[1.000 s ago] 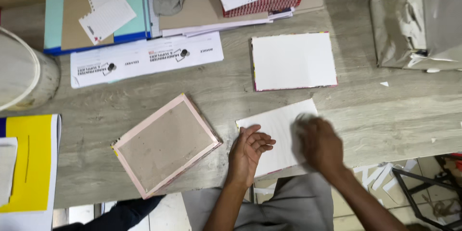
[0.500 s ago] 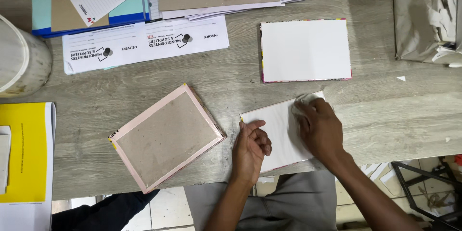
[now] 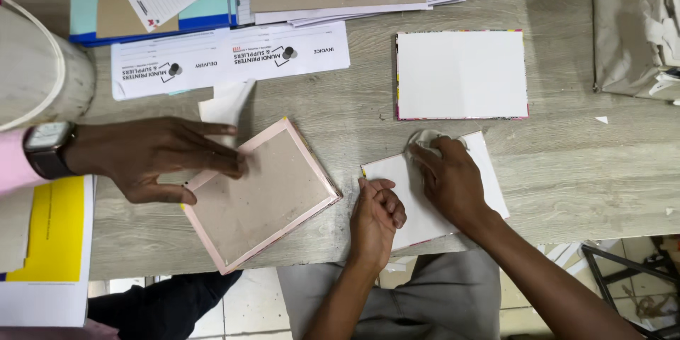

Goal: The person assembles notebooks by inserting white paper sheets into the covers. They pick up a stack of covers, place a sheet of paper inside, and smooth it down. This process is repeated for multiple notebooks on a wooden table.

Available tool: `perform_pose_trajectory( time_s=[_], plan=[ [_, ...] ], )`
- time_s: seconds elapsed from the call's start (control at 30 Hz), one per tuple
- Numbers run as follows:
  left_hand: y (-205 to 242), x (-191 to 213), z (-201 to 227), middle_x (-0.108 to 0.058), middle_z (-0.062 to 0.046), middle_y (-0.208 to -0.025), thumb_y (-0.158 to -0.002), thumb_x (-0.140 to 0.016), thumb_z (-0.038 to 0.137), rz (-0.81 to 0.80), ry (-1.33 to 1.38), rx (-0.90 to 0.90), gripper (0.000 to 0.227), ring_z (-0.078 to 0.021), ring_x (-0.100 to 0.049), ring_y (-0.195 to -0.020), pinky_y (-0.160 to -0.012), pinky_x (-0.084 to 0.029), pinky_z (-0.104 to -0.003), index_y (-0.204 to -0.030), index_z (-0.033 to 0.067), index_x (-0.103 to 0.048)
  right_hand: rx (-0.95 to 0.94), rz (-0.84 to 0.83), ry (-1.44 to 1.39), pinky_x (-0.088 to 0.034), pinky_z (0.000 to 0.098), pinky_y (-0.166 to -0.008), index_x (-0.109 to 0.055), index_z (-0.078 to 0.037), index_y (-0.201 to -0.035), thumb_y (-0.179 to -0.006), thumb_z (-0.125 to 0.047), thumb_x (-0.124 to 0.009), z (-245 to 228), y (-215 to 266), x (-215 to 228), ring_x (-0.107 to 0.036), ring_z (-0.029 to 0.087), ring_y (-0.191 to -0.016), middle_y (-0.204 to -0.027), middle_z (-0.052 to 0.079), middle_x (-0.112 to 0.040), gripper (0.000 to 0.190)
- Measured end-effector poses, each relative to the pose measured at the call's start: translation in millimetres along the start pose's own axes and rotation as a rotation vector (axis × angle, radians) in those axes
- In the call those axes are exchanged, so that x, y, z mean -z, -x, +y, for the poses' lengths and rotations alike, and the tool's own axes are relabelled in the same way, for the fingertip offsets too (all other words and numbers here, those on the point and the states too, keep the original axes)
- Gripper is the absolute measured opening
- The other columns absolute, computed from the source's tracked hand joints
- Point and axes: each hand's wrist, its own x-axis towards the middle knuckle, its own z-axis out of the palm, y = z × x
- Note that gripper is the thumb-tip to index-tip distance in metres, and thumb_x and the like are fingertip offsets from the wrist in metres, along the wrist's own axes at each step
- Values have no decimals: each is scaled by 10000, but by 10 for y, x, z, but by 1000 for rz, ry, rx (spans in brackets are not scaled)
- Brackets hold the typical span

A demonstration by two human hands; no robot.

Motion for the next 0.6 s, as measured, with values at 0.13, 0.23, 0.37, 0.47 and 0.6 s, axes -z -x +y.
perform_pose_trajectory(
  time_s=[0.13,0.23,0.37,0.47,0.6],
  plan=[
    [100,-72,22,-397,-31,-772,-1110,-418,618,0,-9,-4,583,-174,-439,-633,-595,-371,-293,-1115,62,-594,-124,-63,80,-578,441,-820,-767,-215,-1326,-950,-175,-693,-253,432,-63,-697,369,-1052,-1193,133,-684,385],
    [67,-102,58,-421,-31,-752,-1071,-497,606,34,39,-21,555,-160,-403,-618,-602,-348,-306,-1050,62,-603,-94,-60,-15,-594,466,-756,-735,-202,-1342,-903,-141,-729,-316,717,-73,-700,368,-998,-1225,110,-695,444],
    [37,-81,20,-410,-28,-762,-1107,-476,551,47,22,-25,497,-165,-439,-600,-598,-350,-311,-1080,76,-621,-298,42,133,-588,477,-687,-725,-141,-1422,-957,-216,-756,378,507,136,-724,339,-911,-1240,107,-738,471],
    [77,-98,81,-421,-33,-755,-1095,-462,576,26,-10,-9,536,-166,-441,-603,-591,-339,-308,-1090,64,-618,-243,118,249,-478,444,-492,-791,-138,-1328,-1007,-178,-756,465,311,295,-639,280,-696,-1046,67,-673,325],
    [79,-43,6,-422,-38,-757,-1098,-472,573,16,40,-20,533,-168,-439,-595,-601,-357,-318,-1063,62,-619,-247,141,263,-544,458,-562,-786,-61,-1342,-983,-133,-754,143,461,299,-688,304,-780,-1071,114,-707,368]
  ],
)
